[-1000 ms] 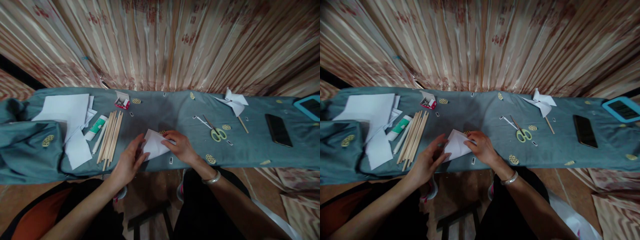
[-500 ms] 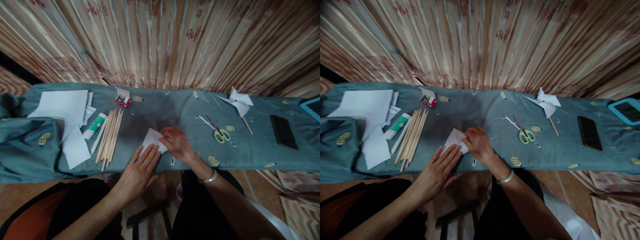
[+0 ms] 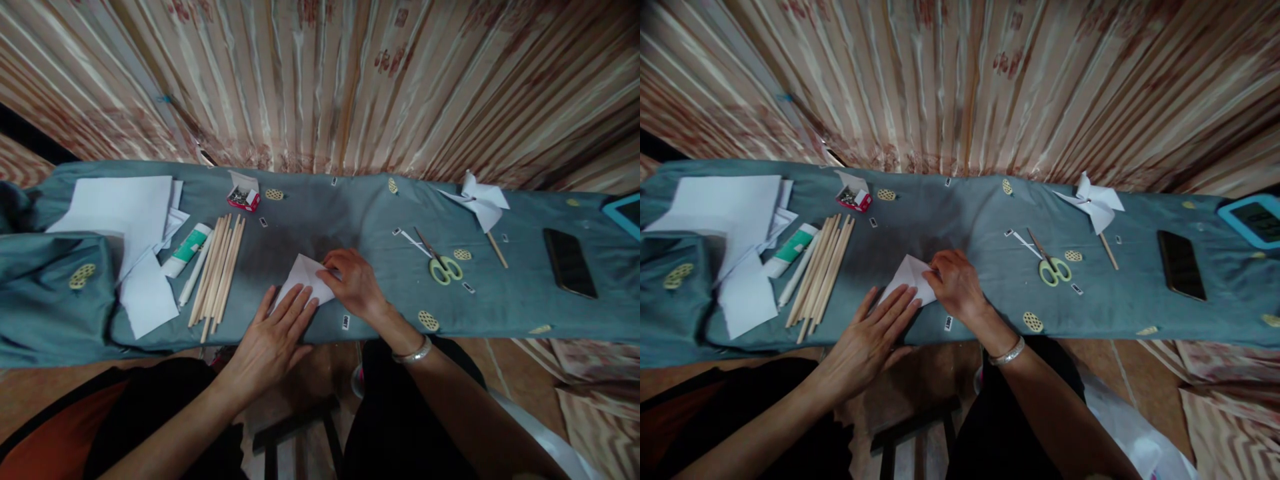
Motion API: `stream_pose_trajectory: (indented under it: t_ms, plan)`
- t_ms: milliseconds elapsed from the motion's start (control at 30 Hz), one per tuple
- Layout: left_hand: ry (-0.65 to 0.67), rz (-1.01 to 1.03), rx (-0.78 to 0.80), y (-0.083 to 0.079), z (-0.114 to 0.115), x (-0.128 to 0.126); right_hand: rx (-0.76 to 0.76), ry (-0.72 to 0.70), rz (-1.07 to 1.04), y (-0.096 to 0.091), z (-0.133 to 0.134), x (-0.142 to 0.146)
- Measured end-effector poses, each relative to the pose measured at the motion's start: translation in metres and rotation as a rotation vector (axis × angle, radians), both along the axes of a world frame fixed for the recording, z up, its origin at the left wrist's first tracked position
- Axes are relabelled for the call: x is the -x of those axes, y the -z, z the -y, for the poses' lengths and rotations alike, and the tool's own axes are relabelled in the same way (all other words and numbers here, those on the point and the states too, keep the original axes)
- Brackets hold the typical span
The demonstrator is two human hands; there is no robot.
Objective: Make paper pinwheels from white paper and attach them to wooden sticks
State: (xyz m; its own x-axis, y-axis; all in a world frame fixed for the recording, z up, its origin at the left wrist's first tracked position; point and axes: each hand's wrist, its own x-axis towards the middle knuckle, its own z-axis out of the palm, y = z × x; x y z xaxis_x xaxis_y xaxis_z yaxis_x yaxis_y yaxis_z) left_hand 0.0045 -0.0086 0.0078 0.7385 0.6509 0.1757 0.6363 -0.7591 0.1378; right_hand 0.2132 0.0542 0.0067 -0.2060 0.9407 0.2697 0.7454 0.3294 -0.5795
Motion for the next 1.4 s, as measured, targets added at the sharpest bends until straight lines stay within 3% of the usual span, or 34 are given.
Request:
stream_pose_trajectory:
  t_ms: [733,1000,1267,1400]
  plan:
    - [-0.002,-0.009,0.026,0.004,-0.003,0.001,-0.023,0.018,0.135,-0.001,0.0,0.004]
    - [-0.013,-0.027,0.04,0.003,-0.002,-0.001,-0.167,0.0,0.231,-0.007,0.029,-0.003]
    - [-0.024,-0.028,0.043,0.005,-0.003,-0.001,-0.119,0.033,0.237,0.001,0.047,0.002]
    - [-0.013,-0.029,0.024,0.006,-0.004,0.0,-0.097,0.102,0.244,0.006,0.046,-0.019]
